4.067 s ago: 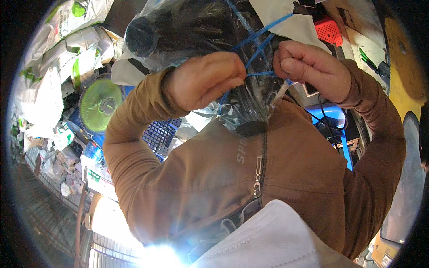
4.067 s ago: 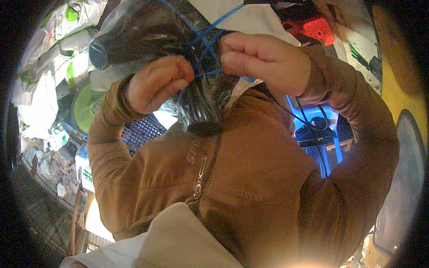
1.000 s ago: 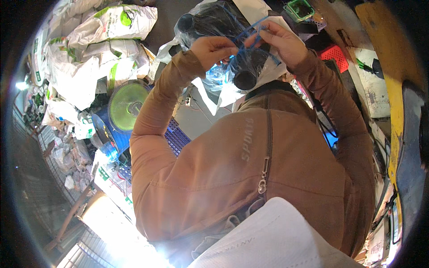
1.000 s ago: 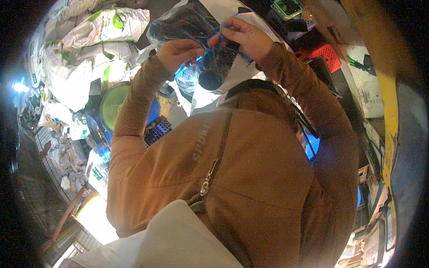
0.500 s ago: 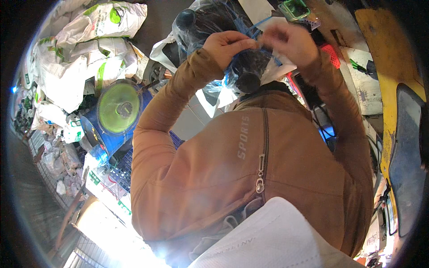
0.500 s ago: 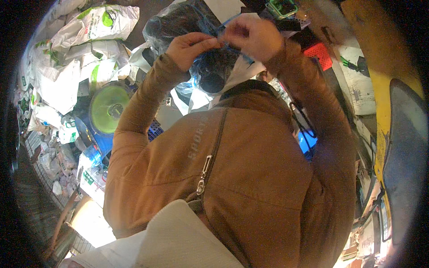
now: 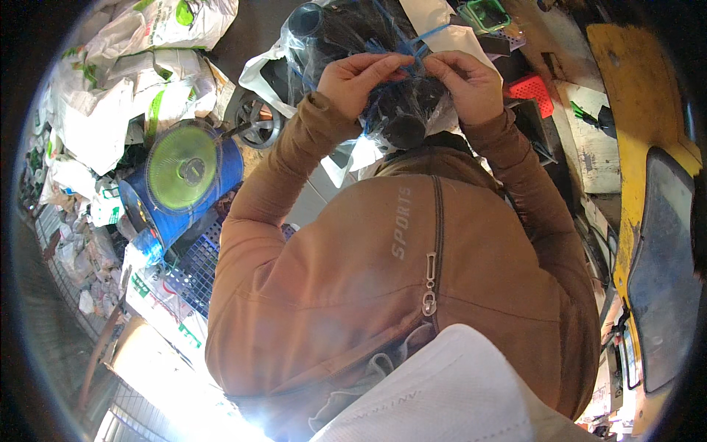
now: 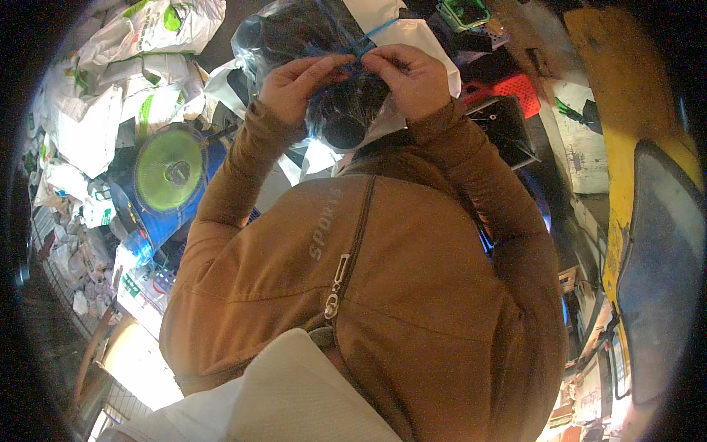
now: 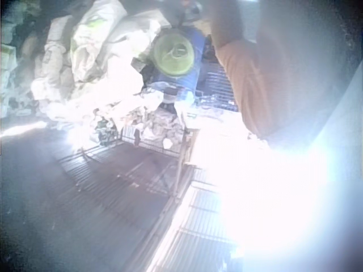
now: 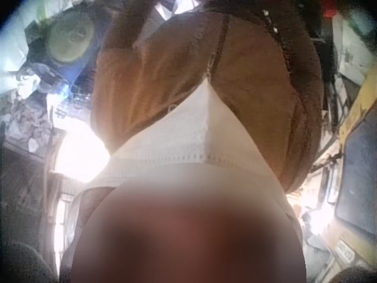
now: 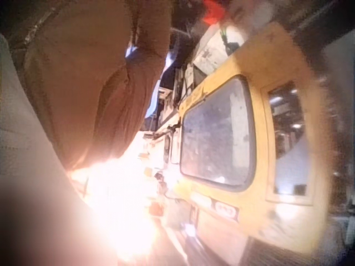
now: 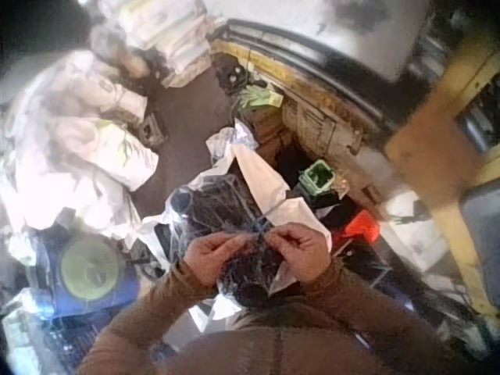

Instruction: The person sits on a chair and ties a plastic-wrapped package with a blue plastic strap. They then put on green gloves and handle a black plastic component, turning it over and inspecting it.

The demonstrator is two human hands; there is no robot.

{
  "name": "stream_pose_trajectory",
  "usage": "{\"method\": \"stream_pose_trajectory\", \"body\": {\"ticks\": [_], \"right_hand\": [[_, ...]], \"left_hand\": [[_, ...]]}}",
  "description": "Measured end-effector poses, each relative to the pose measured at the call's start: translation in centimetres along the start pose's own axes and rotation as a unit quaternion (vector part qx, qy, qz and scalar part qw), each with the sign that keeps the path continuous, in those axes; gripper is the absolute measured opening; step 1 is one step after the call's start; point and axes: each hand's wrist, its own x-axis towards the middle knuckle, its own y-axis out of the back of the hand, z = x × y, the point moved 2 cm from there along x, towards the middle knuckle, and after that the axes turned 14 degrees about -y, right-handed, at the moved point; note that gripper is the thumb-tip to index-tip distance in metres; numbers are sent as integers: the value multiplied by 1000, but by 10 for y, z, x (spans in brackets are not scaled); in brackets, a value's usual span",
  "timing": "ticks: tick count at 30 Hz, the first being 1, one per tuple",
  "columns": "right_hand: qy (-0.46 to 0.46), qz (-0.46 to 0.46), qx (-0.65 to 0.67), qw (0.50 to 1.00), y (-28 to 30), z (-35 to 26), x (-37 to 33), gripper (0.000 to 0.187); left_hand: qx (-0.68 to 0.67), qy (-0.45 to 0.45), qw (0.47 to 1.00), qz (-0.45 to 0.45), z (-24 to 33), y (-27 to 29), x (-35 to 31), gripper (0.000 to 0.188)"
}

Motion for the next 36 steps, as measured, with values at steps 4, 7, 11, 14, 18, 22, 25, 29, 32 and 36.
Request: {"method": "stream_pose_trajectory", "body": {"ticks": [4,7,11,14,18,22,25,29,32,36], "right_hand": [[-64,-86,94,990,1,-2,5,12],[-61,-76,19,995,0,-6,10,14],[126,-27,-120,984,-7,-14,10,18],[173,-34,-132,975,-11,-14,10,17],[16,-64,-30,997,-7,-5,14,14],[95,-89,-6,991,-2,-6,7,11],[26,-93,57,994,1,-2,-4,11],[-21,-118,92,988,0,0,-14,12],[92,-70,-16,993,-1,-7,-14,13],[108,-74,-43,990,-3,-16,-8,13]], "left_hand": [[-44,4,998,-33,-4,7,1,29],[-63,1,997,-32,-6,7,2,28],[-85,24,996,-13,-8,5,2,26],[-150,38,988,-8,-8,6,3,28],[-209,60,976,-23,-6,10,5,35],[-115,36,990,-80,0,14,8,32],[51,-8,993,-108,4,15,17,27],[212,-125,959,-139,12,10,33,20],[365,-268,870,-194,21,6,44,19],[381,-359,811,-263,33,1,56,19]]}}
